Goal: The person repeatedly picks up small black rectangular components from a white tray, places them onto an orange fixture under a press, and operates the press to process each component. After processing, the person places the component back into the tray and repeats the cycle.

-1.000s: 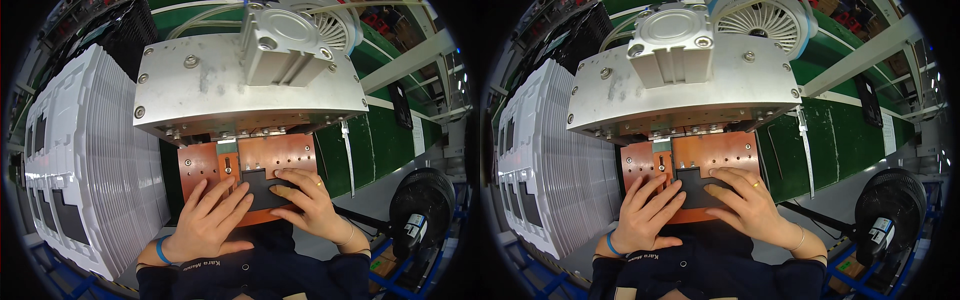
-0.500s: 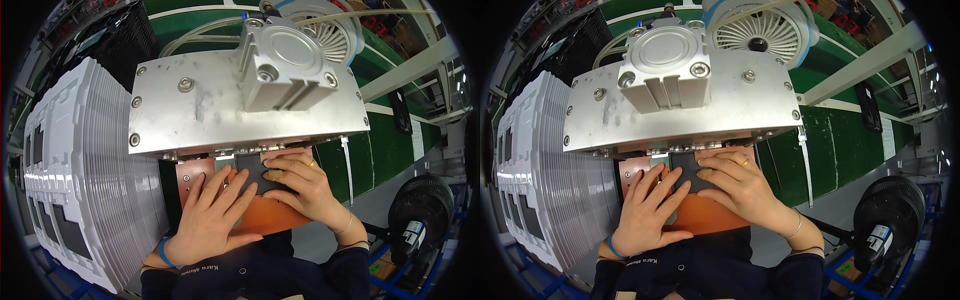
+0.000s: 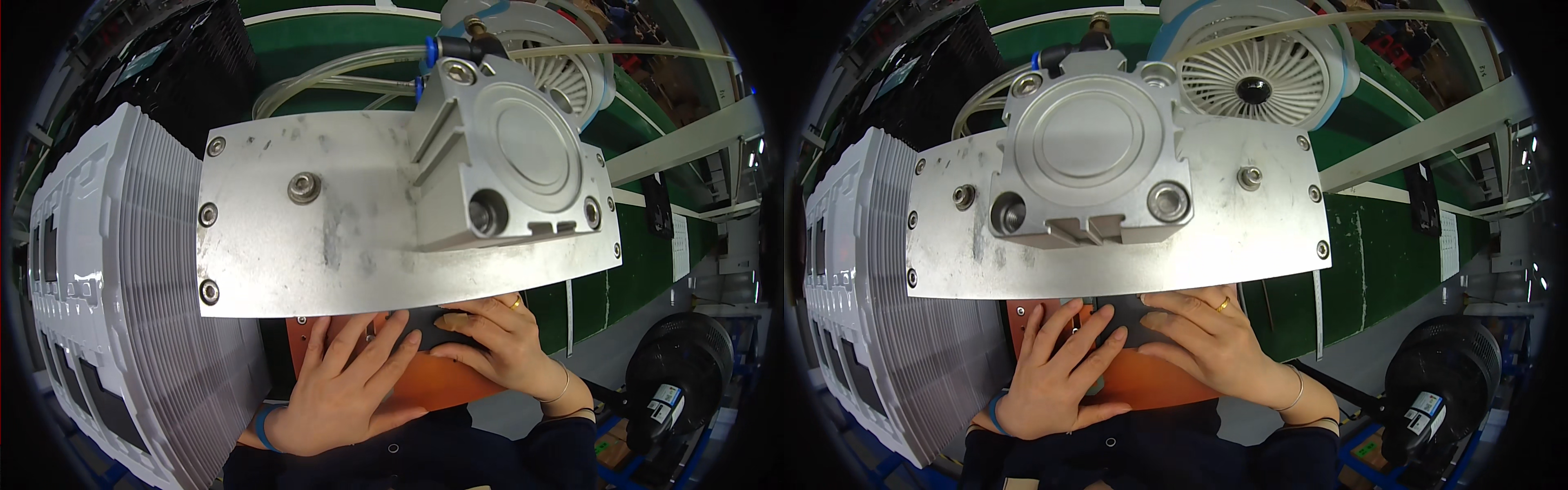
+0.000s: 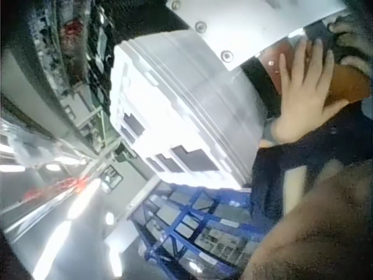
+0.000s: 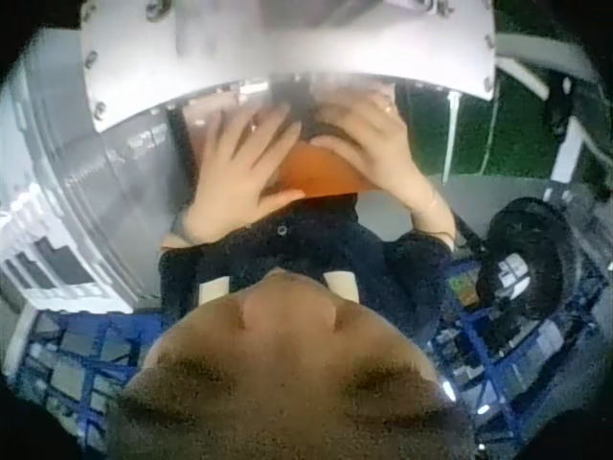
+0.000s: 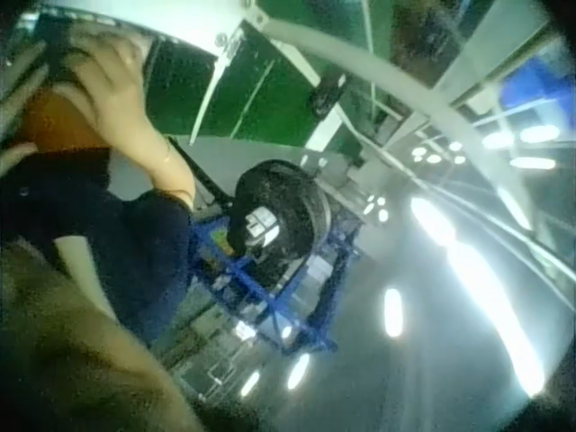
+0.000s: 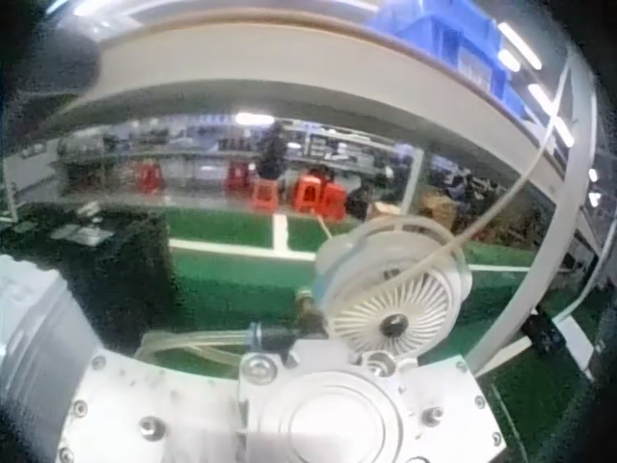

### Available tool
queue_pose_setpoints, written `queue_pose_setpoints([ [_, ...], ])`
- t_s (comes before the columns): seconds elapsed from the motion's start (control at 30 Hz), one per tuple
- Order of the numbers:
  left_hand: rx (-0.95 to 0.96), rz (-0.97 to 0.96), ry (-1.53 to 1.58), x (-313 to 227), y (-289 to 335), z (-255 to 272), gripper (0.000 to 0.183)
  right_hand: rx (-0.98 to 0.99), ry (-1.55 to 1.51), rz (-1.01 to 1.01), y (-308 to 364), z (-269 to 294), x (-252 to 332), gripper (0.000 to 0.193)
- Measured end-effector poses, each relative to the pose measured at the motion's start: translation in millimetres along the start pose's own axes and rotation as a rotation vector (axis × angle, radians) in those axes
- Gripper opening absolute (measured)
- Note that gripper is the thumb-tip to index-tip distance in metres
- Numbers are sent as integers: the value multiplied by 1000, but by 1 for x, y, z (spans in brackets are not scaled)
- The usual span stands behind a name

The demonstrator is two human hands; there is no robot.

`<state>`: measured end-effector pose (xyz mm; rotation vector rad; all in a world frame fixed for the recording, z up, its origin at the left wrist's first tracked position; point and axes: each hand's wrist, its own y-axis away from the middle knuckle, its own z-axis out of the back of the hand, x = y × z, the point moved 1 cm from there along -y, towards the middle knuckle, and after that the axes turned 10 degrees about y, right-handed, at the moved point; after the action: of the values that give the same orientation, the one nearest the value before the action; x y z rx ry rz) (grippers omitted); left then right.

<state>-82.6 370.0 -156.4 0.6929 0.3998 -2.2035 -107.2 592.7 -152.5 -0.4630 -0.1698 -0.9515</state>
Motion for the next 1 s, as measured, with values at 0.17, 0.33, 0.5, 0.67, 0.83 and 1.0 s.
queue_pose_setpoints([
  [0.17,-7,-11,-19,0,0,0,73,3,-30,-32,2,-3,-2,29],
  [0.33,-3,-6,-4,1,0,-1,72,5,-26,-46,2,-3,-2,29],
  [0.5,-8,-8,-3,1,-1,0,70,-46,0,-8,-3,-2,-2,35],
  [0.67,-10,-6,12,1,0,-1,69,4,-49,-48,3,-4,-2,28],
  [0.83,-18,-5,7,0,1,1,70,64,-100,-14,-3,0,-1,28],
  [1.0,-52,-31,66,0,0,3,68,172,-190,-62,-10,8,-1,29],
])
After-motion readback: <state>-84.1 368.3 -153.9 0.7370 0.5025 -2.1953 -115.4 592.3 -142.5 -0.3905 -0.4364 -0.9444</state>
